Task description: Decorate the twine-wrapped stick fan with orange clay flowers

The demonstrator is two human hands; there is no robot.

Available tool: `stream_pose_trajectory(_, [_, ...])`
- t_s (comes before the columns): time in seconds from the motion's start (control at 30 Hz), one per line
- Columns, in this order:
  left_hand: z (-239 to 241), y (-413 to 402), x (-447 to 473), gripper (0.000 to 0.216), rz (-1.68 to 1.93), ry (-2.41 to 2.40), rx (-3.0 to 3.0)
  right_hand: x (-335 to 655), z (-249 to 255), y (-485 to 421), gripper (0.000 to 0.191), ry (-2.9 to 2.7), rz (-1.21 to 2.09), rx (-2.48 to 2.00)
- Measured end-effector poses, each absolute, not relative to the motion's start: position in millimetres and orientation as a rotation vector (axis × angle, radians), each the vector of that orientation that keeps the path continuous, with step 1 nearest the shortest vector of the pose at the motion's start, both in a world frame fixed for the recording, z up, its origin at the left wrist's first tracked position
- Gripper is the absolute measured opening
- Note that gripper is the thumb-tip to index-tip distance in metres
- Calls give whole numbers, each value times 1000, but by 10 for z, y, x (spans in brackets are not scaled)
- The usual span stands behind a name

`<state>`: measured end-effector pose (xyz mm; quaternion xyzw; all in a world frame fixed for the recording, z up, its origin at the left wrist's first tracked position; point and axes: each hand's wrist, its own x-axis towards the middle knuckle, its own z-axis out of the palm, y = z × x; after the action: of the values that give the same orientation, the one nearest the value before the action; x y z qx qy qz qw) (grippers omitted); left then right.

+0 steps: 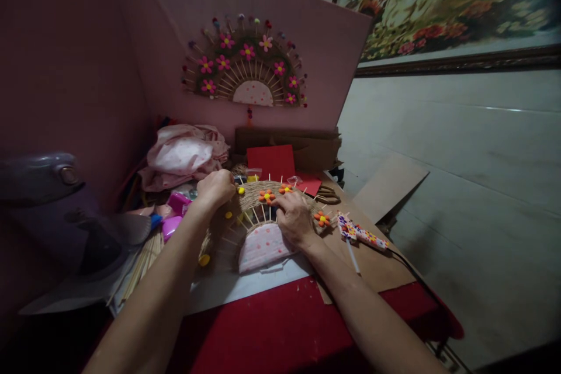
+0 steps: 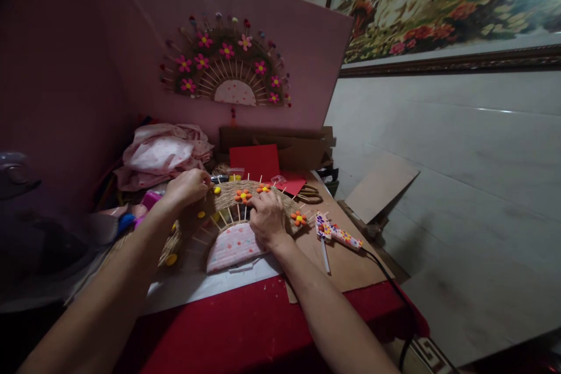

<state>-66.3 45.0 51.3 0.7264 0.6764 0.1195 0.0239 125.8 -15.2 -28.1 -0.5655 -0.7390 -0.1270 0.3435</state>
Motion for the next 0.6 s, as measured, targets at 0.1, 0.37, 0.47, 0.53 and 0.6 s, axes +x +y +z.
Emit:
stream_pose_trajectory(0.1, [509,450,-664,30,369,2089,2251,1262,-269,-160,22,-1920,-314,-1458])
stream_pose_trajectory(0.37, [528,430,-663,30,347,2073,2267,1275,-268,-186,25,-1923,-277,-1439])
stream_pose_trajectory(0.47, [536,417,-658,31,356,2080,2258,1271,-265,-187,25,-1915,-287,-1434])
stream_pose_trajectory(0.53, [539,408,-654,30,360,2081,2253,1265,-262,-187,24,-1920,-289,-1431])
stream_pose_trajectory(0.6, [539,401,-650,30,361,2079,2257,1258,-264,-183,23,-1935,-288,-1426])
